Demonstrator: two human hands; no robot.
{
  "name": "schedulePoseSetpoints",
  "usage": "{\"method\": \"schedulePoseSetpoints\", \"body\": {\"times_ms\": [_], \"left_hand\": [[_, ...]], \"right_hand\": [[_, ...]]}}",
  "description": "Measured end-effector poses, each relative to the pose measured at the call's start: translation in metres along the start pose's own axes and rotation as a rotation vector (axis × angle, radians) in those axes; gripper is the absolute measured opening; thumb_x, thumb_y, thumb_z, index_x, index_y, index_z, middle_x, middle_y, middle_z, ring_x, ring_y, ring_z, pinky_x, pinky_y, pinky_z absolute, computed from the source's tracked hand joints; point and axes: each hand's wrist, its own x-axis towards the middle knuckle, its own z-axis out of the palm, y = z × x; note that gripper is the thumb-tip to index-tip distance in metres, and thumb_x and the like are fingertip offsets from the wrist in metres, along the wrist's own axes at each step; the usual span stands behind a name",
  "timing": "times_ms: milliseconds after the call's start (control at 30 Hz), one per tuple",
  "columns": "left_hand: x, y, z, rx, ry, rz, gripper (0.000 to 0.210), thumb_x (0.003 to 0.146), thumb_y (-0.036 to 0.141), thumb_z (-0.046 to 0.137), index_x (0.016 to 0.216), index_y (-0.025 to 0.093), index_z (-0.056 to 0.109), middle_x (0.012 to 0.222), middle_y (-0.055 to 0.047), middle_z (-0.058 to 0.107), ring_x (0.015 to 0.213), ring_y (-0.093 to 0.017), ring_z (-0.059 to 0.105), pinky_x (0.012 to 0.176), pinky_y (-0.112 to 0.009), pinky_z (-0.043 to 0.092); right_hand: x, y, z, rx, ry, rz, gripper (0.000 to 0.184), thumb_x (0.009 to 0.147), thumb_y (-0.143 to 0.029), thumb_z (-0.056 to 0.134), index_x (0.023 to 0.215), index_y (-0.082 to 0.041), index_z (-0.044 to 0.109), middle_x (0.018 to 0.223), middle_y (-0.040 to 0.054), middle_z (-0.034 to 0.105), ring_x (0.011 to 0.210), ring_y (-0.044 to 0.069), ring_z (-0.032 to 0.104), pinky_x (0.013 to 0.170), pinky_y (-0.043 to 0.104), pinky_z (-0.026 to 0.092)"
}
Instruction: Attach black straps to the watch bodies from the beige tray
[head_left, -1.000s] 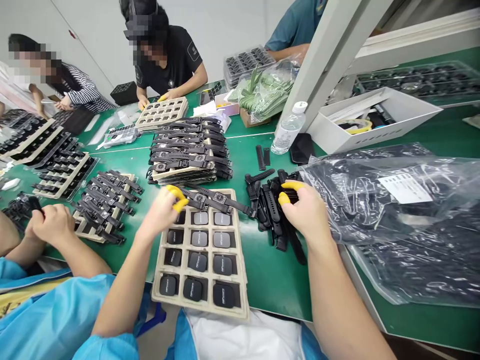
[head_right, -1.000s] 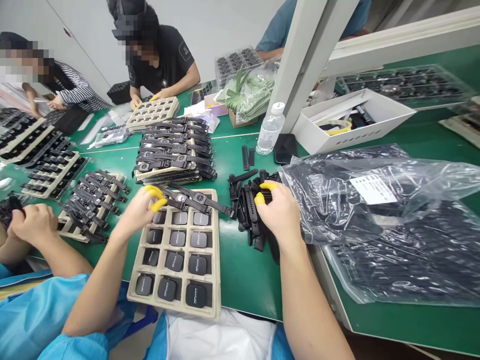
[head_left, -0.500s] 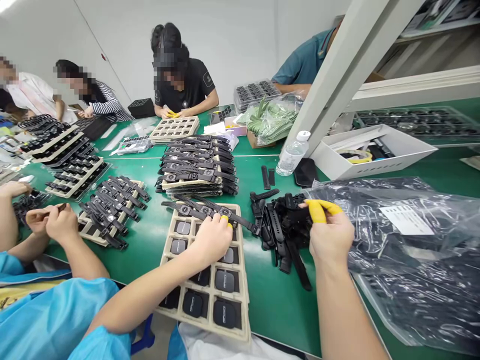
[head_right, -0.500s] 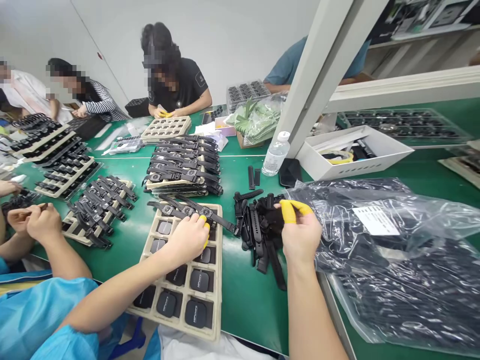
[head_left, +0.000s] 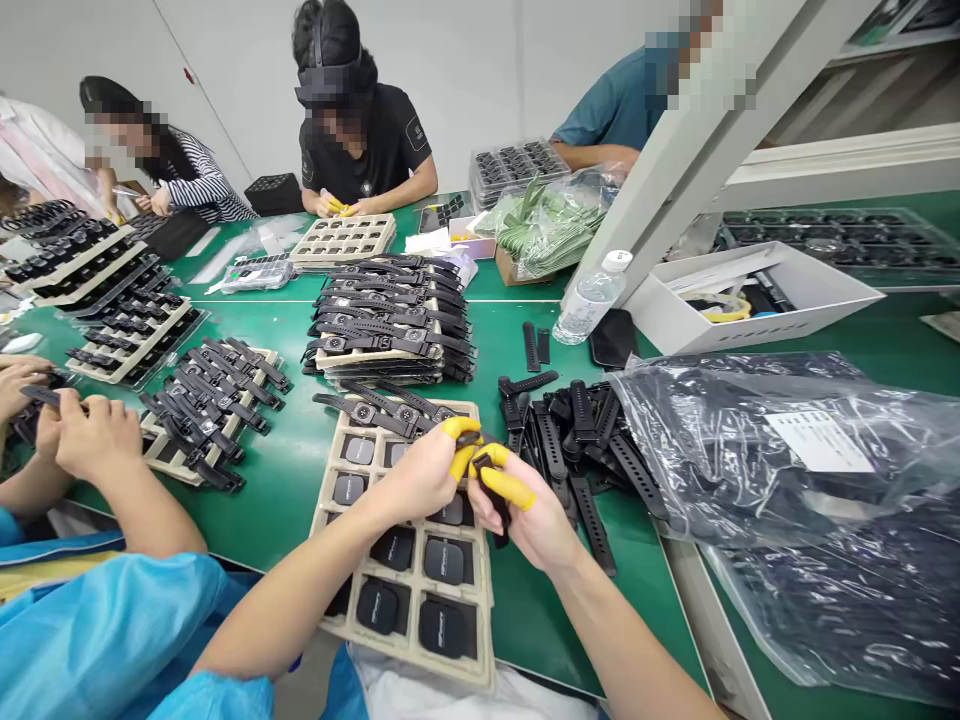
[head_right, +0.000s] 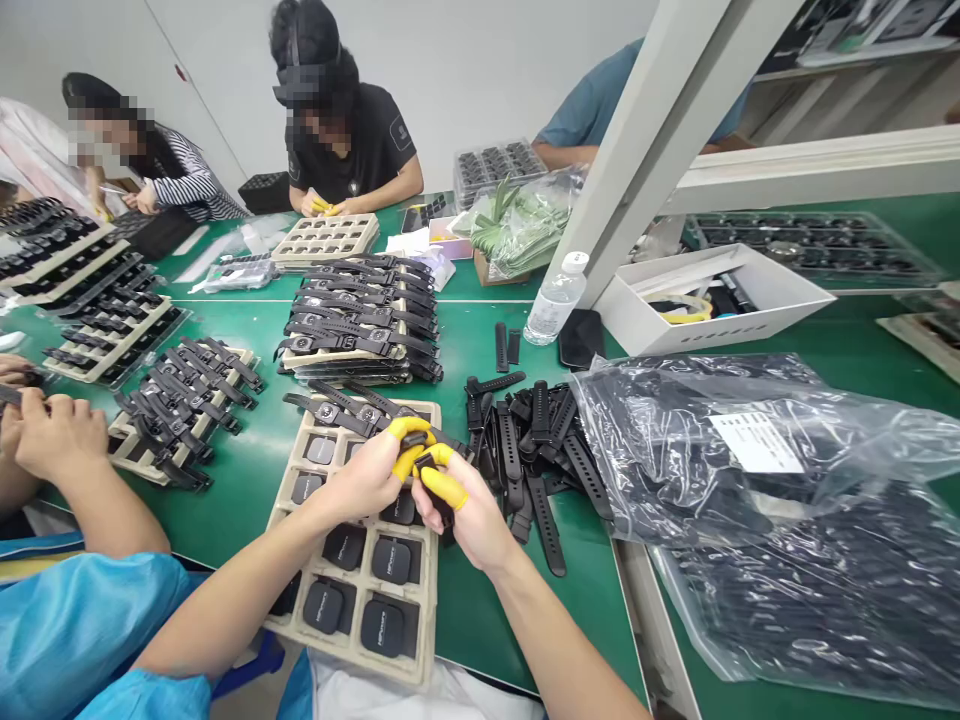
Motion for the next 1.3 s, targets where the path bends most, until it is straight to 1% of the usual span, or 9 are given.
{"method": "schedulePoseSetpoints", "body": {"times_ms": [100,167,367,500,567,667,800,1067,1300], "left_hand": [[-0.003,-0.012,0.005,-0.048,0.028,0.214,0.054,0.085,0.003,0.043,0.137,0.019,0.051,0.132,-0.013,0.064,0.125,-0.025,0.061,0.107,-0.044,0.055],[-0.004,-0.015,0.004,-0.040,0.052,0.269,0.057,0.086,0.002,0.042,0.139,0.019,0.052,0.133,-0.013,0.064,0.127,-0.025,0.060,0.108,-0.045,0.054],[-0.004,-0.014,0.001,-0.078,0.076,0.280,0.047,0.096,0.008,0.041,0.140,0.019,0.054,0.132,-0.014,0.065,0.127,-0.026,0.061,0.108,-0.046,0.055],[-0.004,-0.012,-0.001,-0.238,0.176,0.150,0.033,0.103,0.019,0.045,0.134,0.020,0.058,0.125,-0.013,0.068,0.117,-0.024,0.067,0.103,-0.042,0.057],[-0.004,-0.014,-0.002,-0.264,0.225,0.108,0.032,0.104,0.020,0.047,0.134,0.020,0.058,0.126,-0.013,0.067,0.117,-0.023,0.067,0.103,-0.042,0.057],[-0.004,-0.017,-0.003,-0.191,0.176,0.184,0.039,0.100,0.013,0.047,0.137,0.020,0.057,0.130,-0.013,0.066,0.124,-0.024,0.064,0.108,-0.044,0.055],[-0.004,-0.020,-0.001,-0.093,0.081,0.311,0.056,0.092,0.003,0.042,0.143,0.021,0.053,0.136,-0.013,0.064,0.131,-0.025,0.060,0.110,-0.045,0.054],[-0.003,-0.018,0.001,-0.060,0.120,0.308,0.054,0.094,0.003,0.041,0.145,0.021,0.052,0.135,-0.013,0.063,0.130,-0.024,0.060,0.109,-0.044,0.054],[-0.002,-0.015,-0.001,0.021,0.103,0.337,0.053,0.099,0.009,0.040,0.150,0.021,0.047,0.131,-0.015,0.060,0.125,-0.026,0.058,0.107,-0.046,0.053]], "right_hand": [[0.002,0.007,-0.003,-0.056,0.001,0.029,0.034,0.092,-0.051,0.071,0.093,-0.020,0.058,0.059,-0.0040,0.057,0.045,0.008,0.041,0.043,0.022,0.033],[0.002,0.007,-0.006,-0.059,0.001,0.060,0.035,0.091,-0.051,0.072,0.094,-0.019,0.059,0.059,-0.0037,0.059,0.043,0.008,0.040,0.042,0.022,0.033],[0.005,0.004,-0.010,-0.045,0.020,0.066,0.034,0.089,-0.048,0.075,0.094,-0.018,0.060,0.057,-0.0037,0.059,0.042,0.008,0.040,0.041,0.021,0.031],[0.008,0.000,-0.010,0.040,0.089,0.031,0.032,0.087,-0.045,0.077,0.092,-0.020,0.058,0.055,-0.0061,0.055,0.042,0.008,0.038,0.040,0.020,0.029],[0.008,-0.002,-0.011,0.052,0.101,0.009,0.032,0.087,-0.045,0.077,0.094,-0.020,0.058,0.057,-0.0055,0.057,0.044,0.009,0.041,0.042,0.021,0.032],[0.008,-0.002,-0.012,-0.015,0.019,0.001,0.033,0.089,-0.048,0.074,0.097,-0.020,0.059,0.061,-0.0025,0.063,0.046,0.010,0.048,0.047,0.023,0.038],[0.007,0.002,-0.011,-0.057,-0.059,0.038,0.034,0.091,-0.050,0.072,0.095,-0.019,0.059,0.057,-0.0042,0.060,0.041,0.008,0.041,0.043,0.021,0.029],[0.008,0.005,-0.009,-0.011,0.030,0.039,0.032,0.090,-0.047,0.073,0.091,-0.019,0.057,0.053,-0.0064,0.056,0.039,0.007,0.036,0.042,0.021,0.025],[0.007,-0.003,-0.003,0.189,0.054,0.086,0.032,0.084,-0.042,0.078,0.087,-0.020,0.055,0.049,-0.0081,0.050,0.039,0.006,0.028,0.038,0.018,0.021]]}}
